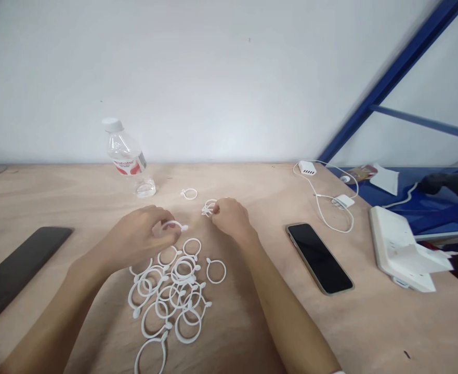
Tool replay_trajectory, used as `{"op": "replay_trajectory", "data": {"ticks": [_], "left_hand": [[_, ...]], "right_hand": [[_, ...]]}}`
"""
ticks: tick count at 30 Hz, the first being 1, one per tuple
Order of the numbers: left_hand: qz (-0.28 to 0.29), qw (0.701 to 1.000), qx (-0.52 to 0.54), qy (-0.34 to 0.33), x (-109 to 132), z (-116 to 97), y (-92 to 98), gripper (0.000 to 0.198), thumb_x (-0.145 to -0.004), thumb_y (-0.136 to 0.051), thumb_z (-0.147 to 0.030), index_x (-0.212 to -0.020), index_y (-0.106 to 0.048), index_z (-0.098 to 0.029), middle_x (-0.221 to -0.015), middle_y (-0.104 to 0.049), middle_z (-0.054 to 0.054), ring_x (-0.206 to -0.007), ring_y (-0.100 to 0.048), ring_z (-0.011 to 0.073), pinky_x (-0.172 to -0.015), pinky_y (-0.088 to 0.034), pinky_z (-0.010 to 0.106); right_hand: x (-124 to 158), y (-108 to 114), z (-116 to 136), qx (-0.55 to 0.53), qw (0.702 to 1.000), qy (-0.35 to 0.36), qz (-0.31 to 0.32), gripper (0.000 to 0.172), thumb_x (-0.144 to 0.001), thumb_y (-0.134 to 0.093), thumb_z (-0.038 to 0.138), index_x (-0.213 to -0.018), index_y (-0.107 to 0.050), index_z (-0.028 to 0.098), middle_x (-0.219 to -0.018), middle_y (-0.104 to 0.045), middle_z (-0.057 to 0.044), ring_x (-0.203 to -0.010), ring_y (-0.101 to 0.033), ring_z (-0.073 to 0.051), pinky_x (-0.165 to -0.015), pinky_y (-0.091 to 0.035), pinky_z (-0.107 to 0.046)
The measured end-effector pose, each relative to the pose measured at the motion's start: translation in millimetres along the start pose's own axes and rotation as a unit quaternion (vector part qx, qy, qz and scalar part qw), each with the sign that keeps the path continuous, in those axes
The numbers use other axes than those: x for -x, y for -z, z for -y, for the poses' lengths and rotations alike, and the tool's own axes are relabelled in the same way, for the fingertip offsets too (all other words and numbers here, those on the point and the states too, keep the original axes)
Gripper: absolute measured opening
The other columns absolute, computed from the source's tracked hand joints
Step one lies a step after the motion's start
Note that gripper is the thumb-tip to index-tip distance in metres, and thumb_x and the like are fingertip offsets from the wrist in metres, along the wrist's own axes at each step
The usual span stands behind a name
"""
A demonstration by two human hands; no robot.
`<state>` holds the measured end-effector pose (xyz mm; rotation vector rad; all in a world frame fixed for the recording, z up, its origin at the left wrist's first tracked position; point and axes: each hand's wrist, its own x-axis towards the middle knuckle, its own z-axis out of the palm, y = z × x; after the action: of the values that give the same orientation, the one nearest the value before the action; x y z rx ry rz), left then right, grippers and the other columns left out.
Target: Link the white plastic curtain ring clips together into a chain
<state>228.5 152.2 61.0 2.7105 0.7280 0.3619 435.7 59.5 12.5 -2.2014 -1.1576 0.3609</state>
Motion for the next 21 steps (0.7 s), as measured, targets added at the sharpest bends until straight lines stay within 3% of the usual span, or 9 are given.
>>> {"op": "replay_trajectory", "data": {"ticks": [3, 5, 9, 11, 16, 21], "left_hand": [[0.032, 0.998, -0.028, -0.043, 3, 1, -5.3, 0.024, -0.079, -0.056, -0.043, -0.078, -0.068, -0.022, -0.083, -0.07, 0.007, -0.081, -0.062, 0.0278, -0.07, -0.046, 0.037], [0.022, 0.999, -0.024, -0.044, 4, 1, -6.7, 0.032, -0.082, -0.054, -0.048, -0.092, -0.07, -0.022, -0.1, -0.07, 0.009, -0.095, -0.062, 0.0306, -0.08, -0.047, 0.041], [-0.044, 0.997, 0.033, 0.046, 2, -2, -4.3, 0.051, -0.089, -0.043, -0.055, -0.121, -0.059, -0.019, -0.117, -0.065, 0.01, -0.105, -0.06, 0.0293, -0.086, -0.047, 0.043], [-0.053, 0.993, 0.074, 0.073, 0, -3, -3.1, 0.052, -0.092, -0.039, -0.055, -0.126, -0.055, -0.019, -0.117, -0.065, 0.009, -0.102, -0.061, 0.027, -0.086, -0.048, 0.042], [-0.06, 0.989, 0.115, 0.074, -2, -1, -4.2, 0.039, -0.095, -0.038, -0.044, -0.118, -0.058, -0.02, -0.114, -0.066, 0.007, -0.1, -0.06, 0.0244, -0.084, -0.045, 0.038], [-0.062, 0.982, 0.169, 0.049, -5, -4, -1.8, 0.034, -0.096, -0.036, -0.038, -0.086, -0.062, -0.019, -0.082, -0.067, 0.003, -0.076, -0.059, 0.0186, -0.068, -0.041, 0.03]], "right_hand": [[3, 0, 7, 0.013, 1.0, 0.001, 0.016, 0.006, -0.065, -0.068, 0.023, -0.061, -0.068, 0.019, -0.067, -0.065, -0.006, -0.065, -0.054, -0.018, -0.059, -0.034, -0.029], [4, 3, 16, -0.005, 0.999, 0.013, 0.03, 0.011, -0.071, -0.064, 0.025, -0.064, -0.069, 0.019, -0.067, -0.066, -0.005, -0.064, -0.056, -0.017, -0.058, -0.036, -0.027], [11, 12, 38, -0.097, 0.992, 0.059, 0.053, 0.019, -0.08, -0.056, 0.029, -0.075, -0.07, 0.017, -0.072, -0.07, -0.002, -0.068, -0.06, -0.014, -0.061, -0.042, -0.023], [15, 13, 47, -0.176, 0.98, 0.076, 0.06, 0.02, -0.081, -0.056, 0.031, -0.077, -0.069, 0.016, -0.075, -0.07, -0.003, -0.069, -0.06, -0.015, -0.062, -0.044, -0.024], [21, 15, 61, -0.289, 0.953, 0.07, 0.056, 0.019, -0.078, -0.059, 0.034, -0.073, -0.066, 0.016, -0.068, -0.065, -0.001, -0.066, -0.058, -0.015, -0.061, -0.044, -0.025], [23, 19, 67, -0.324, 0.943, 0.062, 0.052, 0.02, -0.079, -0.059, 0.035, -0.073, -0.065, 0.017, -0.066, -0.061, 0.0, -0.064, -0.056, -0.014, -0.061, -0.043, -0.026]]}}
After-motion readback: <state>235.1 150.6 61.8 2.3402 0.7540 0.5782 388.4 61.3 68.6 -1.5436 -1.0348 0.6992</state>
